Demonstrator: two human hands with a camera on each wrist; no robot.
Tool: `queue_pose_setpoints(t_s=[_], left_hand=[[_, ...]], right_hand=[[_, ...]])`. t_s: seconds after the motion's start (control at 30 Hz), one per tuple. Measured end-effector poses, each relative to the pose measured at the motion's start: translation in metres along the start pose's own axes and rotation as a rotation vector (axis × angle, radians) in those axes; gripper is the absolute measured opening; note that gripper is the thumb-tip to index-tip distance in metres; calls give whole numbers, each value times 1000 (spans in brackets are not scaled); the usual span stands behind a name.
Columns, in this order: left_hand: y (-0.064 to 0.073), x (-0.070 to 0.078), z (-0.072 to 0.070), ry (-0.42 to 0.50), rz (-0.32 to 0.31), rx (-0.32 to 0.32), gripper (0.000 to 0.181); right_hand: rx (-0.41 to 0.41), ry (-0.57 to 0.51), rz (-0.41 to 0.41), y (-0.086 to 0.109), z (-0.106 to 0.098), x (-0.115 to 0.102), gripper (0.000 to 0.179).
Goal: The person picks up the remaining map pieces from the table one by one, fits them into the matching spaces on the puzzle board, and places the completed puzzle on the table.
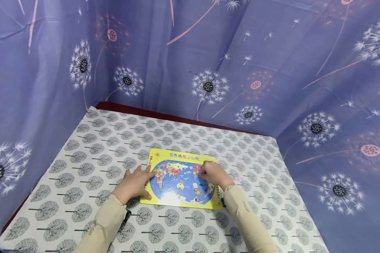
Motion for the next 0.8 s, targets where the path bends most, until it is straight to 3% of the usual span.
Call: queue_pose_setpoints(t_s=[0.33, 0.6, 0.8], left_hand=[[-9, 4, 4, 0, 14, 4, 99], [-10, 2, 11, -1, 27, 5, 99], [-6, -2, 8, 1, 44, 29, 98]], right_hand=[[-4, 69, -88, 12, -4, -4, 45], [8, 79, -38, 29, -6, 6, 20], [80, 66, 56, 42, -18, 29, 18]])
Point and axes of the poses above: each hand's wrist, its own y-axis away from the middle knuckle, its own z-axis out of the palm, x = y × z, the point moved 7 cm from there along -y, towards the middle knuckle, and after that the axes turned 10 degrees about -y, right-handed, at the moved point
